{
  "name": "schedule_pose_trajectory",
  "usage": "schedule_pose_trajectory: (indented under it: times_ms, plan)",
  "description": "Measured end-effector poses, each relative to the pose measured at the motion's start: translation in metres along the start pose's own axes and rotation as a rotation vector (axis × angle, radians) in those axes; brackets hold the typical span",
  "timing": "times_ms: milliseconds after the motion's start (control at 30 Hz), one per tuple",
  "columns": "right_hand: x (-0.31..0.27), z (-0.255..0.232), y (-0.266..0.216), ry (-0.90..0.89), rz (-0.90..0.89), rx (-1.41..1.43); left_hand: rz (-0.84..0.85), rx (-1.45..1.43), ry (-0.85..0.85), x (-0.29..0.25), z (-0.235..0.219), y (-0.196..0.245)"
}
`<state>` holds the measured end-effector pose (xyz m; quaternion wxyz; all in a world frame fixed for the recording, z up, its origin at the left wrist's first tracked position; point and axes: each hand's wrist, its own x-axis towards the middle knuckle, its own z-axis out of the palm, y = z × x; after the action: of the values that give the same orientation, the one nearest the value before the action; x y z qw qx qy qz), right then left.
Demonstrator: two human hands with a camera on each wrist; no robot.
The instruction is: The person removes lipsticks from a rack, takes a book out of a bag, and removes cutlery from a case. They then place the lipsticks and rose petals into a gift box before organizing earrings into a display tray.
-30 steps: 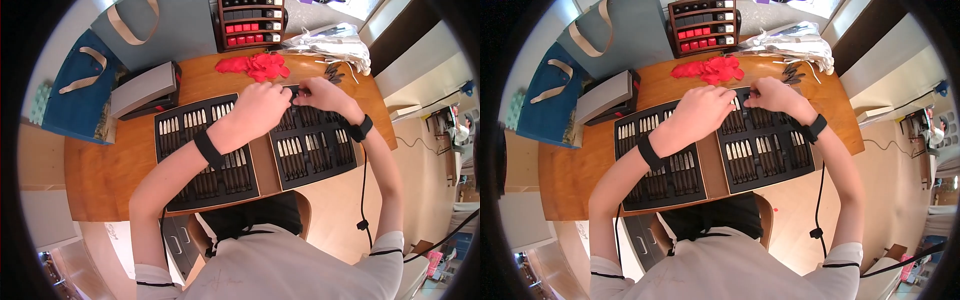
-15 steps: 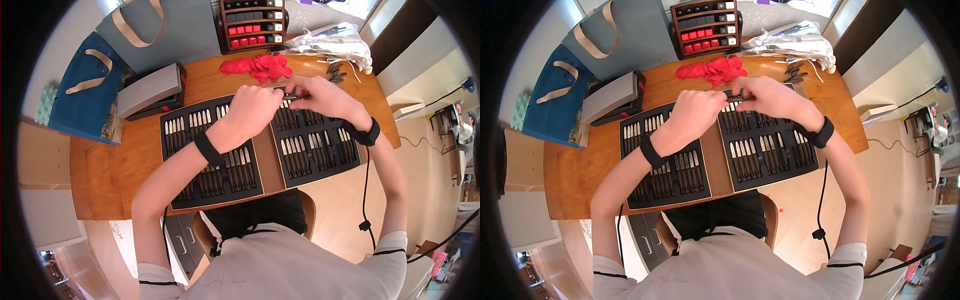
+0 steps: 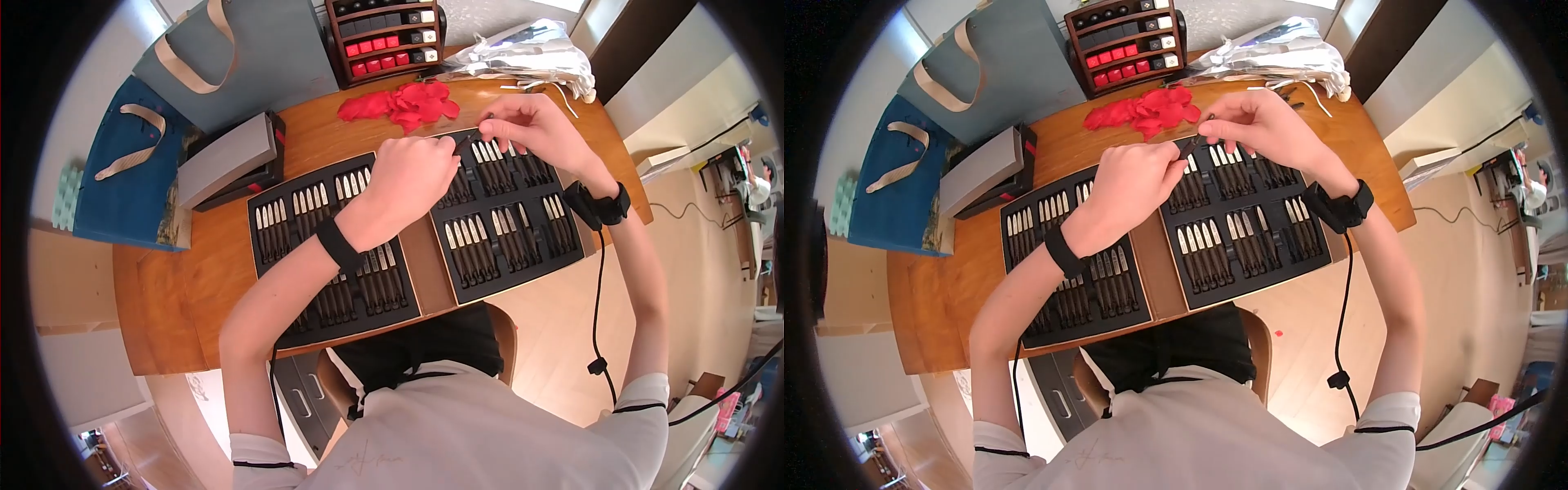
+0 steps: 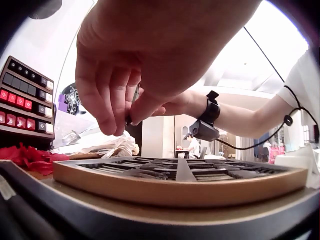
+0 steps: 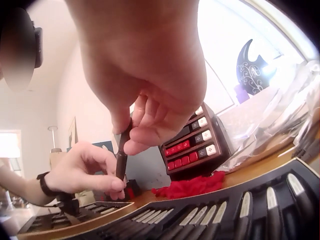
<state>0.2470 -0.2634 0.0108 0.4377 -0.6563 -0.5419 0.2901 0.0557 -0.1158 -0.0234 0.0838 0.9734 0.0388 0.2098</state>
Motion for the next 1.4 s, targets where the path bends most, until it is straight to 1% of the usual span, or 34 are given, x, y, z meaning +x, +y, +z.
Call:
schedule_pose_trajectory:
  times_ms: [67,167,200,267,300,333,400,433,467,533,600,633,700,767,833,867,967,1067,1100,1133,1167,1233,1300,1400]
  plan:
    - [0.003,-0.005,-0.001,-0.051,0.111,-0.001,-0.031,0.005,-0.022,0.003,-0.001,0.006]
    - [0.006,-0.003,0.011,0.006,0.097,0.100,-0.046,-0.029,-0.041,0.007,-0.004,0.012]
    - [0.007,-0.003,0.014,0.009,0.064,0.116,-0.046,-0.049,-0.044,0.008,-0.003,0.013]
    - [0.006,-0.005,0.020,0.019,0.001,0.144,0.116,-0.100,0.026,0.006,0.008,0.007]
    - [0.005,-0.008,0.024,-0.010,0.017,0.107,0.199,-0.125,0.064,0.005,0.011,0.003]
    - [0.005,-0.010,0.026,-0.040,0.032,0.070,0.171,-0.140,-0.077,0.002,0.008,0.004]
    - [0.002,-0.014,0.026,-0.110,0.079,0.000,0.260,-0.137,-0.164,-0.005,0.017,-0.003]
    - [0.002,-0.013,0.030,-0.107,0.085,-0.029,0.302,-0.132,-0.209,-0.008,0.018,-0.005]
    - [0.002,-0.012,0.039,-0.105,0.090,-0.055,0.320,-0.104,-0.294,-0.010,0.019,-0.007]
    - [0.003,-0.009,0.050,-0.129,0.094,-0.078,0.316,-0.106,-0.297,-0.016,0.020,-0.008]
    - [0.004,-0.003,0.058,-0.150,0.053,-0.034,0.318,-0.102,-0.288,-0.020,0.020,-0.007]
    - [0.005,0.000,0.058,-0.161,0.031,-0.010,0.321,-0.103,-0.283,-0.021,0.019,-0.007]
    - [0.007,0.005,0.055,-0.174,0.050,0.010,0.324,-0.105,-0.274,-0.022,0.017,-0.007]
    - [0.010,0.007,0.049,-0.202,0.065,0.003,0.311,-0.095,-0.315,-0.022,0.012,-0.006]
    - [0.012,0.006,0.048,-0.200,0.025,-0.019,0.307,-0.092,-0.342,-0.021,0.011,-0.006]
    - [0.013,0.006,0.048,-0.198,0.005,-0.029,0.288,-0.081,-0.391,-0.020,0.011,-0.005]
    - [0.014,0.011,0.053,-0.219,0.023,-0.076,0.351,-0.108,-0.262,-0.023,0.013,-0.003]
    - [0.016,0.011,0.060,-0.186,-0.025,-0.120,0.414,-0.116,-0.317,-0.016,0.015,0.003]
    - [0.018,0.012,0.062,-0.171,-0.044,-0.180,0.439,-0.114,-0.338,-0.012,0.016,0.006]
    - [0.019,0.013,0.062,-0.156,-0.064,-0.242,0.447,-0.124,-0.407,-0.008,0.017,0.008]
    - [0.020,0.013,0.062,-0.140,-0.083,-0.303,0.457,-0.095,-0.357,-0.008,0.024,0.008]
    - [0.024,0.014,0.060,-0.159,-0.079,-0.328,0.479,-0.043,-0.257,-0.010,0.037,0.007]
    - [0.028,0.015,0.061,-0.176,-0.092,-0.386,0.483,-0.023,-0.279,-0.009,0.042,0.005]
    - [0.030,0.013,0.056,-0.166,-0.101,-0.394,0.476,-0.015,-0.292,-0.010,0.041,0.006]
